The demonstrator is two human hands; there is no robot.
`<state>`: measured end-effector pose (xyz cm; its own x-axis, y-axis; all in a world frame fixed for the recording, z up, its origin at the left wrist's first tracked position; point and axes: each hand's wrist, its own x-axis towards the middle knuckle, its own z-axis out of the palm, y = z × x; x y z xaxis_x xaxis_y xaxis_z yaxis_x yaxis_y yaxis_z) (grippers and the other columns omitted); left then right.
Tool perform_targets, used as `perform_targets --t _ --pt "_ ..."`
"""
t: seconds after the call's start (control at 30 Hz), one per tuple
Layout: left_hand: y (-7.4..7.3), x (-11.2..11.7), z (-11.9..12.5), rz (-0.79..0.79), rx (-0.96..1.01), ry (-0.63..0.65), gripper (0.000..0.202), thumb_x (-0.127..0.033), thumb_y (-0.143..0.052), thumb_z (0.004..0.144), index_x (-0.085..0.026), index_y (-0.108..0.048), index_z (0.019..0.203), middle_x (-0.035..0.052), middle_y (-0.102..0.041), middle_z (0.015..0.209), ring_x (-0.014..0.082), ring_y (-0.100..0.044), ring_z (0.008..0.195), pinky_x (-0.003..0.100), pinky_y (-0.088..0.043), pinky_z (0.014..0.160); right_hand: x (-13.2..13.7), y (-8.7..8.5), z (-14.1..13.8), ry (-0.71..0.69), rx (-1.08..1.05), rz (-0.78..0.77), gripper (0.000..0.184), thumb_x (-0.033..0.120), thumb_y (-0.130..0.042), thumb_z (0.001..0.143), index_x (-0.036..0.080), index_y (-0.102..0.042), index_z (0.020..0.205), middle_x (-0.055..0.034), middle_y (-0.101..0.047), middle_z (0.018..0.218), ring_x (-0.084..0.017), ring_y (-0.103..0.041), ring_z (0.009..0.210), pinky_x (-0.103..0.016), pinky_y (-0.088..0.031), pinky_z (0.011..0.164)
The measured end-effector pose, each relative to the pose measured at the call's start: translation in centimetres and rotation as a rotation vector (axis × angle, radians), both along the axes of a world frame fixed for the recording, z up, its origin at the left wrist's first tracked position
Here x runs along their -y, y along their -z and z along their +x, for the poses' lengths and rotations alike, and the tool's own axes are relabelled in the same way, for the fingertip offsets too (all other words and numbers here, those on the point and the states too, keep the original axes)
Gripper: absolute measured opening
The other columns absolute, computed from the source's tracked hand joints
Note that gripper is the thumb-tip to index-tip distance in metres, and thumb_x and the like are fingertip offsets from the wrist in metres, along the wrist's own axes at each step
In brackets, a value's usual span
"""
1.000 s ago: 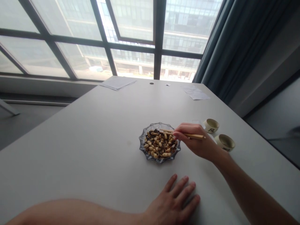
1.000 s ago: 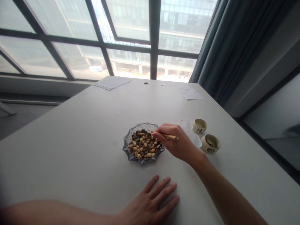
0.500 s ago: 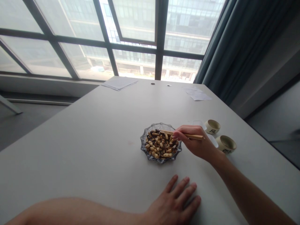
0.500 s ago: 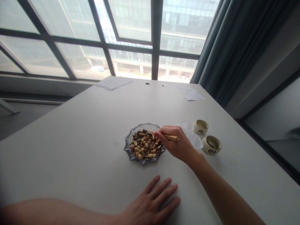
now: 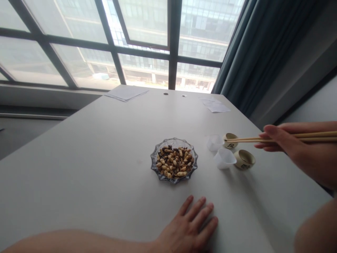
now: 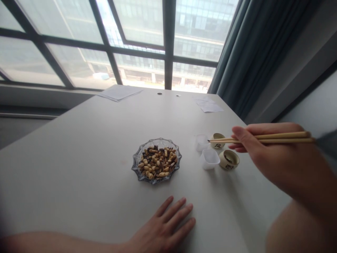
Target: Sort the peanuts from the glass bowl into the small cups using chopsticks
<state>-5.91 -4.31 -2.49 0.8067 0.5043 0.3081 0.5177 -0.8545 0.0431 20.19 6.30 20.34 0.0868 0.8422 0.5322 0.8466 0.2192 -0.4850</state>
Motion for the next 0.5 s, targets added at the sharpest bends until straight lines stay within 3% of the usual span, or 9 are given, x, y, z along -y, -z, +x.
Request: perform_targets --t 0.1,0.2,0.27,0.4,0.5 --pt "0.3 0.1 0.2 -0.073 0.022 -0.005 0.053 -0.050 -0.052 0.111 -0.015 -0.051 0.151 0.0147 -0.045 0.161 0.0359 -0.038 0.148 0.056 -0.024 0.123 -0.6 -0.6 2.4 0.171 0.094 -0.157 0.028 0.041 -0.076 0.091 0.025 -0.077 0.068 -0.0041 -0.075 0.060 -0.024 -0.077 0.060 -0.026 -0.053 0.042" --pt "0.6 0.1 0.3 -0.119 0.020 -0.024 0.055 -0.048 -0.054 0.109 -0.016 -0.048 0.154 0.0138 -0.041 0.164 0.0363 -0.033 0.151 0.059 -0.020 0.124 -2.4 0.0 3.0 0.191 0.020 -0.404 0.023 0.037 -0.073 0.092 0.021 -0.077 0.076 -0.0068 -0.079 0.069 -0.027 -0.079 0.067 -0.028 -0.057 0.046" --pt "0.6 0.1 0.2 -0.133 0.016 -0.016 0.056 -0.048 -0.055 0.108 -0.017 -0.047 0.155 0.0133 -0.039 0.164 0.0361 -0.032 0.152 0.059 -0.019 0.124 -3.6 0.7 3.0 0.157 -0.099 -0.492 0.019 0.034 -0.074 0.091 0.017 -0.077 0.083 -0.0108 -0.080 0.073 -0.029 -0.080 0.070 -0.030 -0.061 0.051" --pt "0.6 0.2 0.2 -0.150 0.011 -0.012 0.056 -0.048 -0.053 0.109 -0.017 -0.046 0.155 0.0130 -0.038 0.165 0.0362 -0.031 0.153 0.059 -0.019 0.125 -5.0 1.8 3.0 0.112 -0.192 -0.480 0.015 0.031 -0.076 0.089 0.017 -0.077 0.085 -0.0106 -0.080 0.072 -0.028 -0.081 0.071 -0.028 -0.063 0.052" --pt "0.7 0.3 0.2 -0.164 0.013 -0.012 0.056 -0.047 -0.051 0.110 -0.017 -0.045 0.156 0.0135 -0.037 0.166 0.0367 -0.030 0.153 0.060 -0.019 0.124 -4.6 1.8 3.1 0.052 -0.233 -0.340 0.018 0.033 -0.079 0.086 0.018 -0.077 0.077 -0.0096 -0.078 0.066 -0.028 -0.079 0.062 -0.029 -0.062 0.045"
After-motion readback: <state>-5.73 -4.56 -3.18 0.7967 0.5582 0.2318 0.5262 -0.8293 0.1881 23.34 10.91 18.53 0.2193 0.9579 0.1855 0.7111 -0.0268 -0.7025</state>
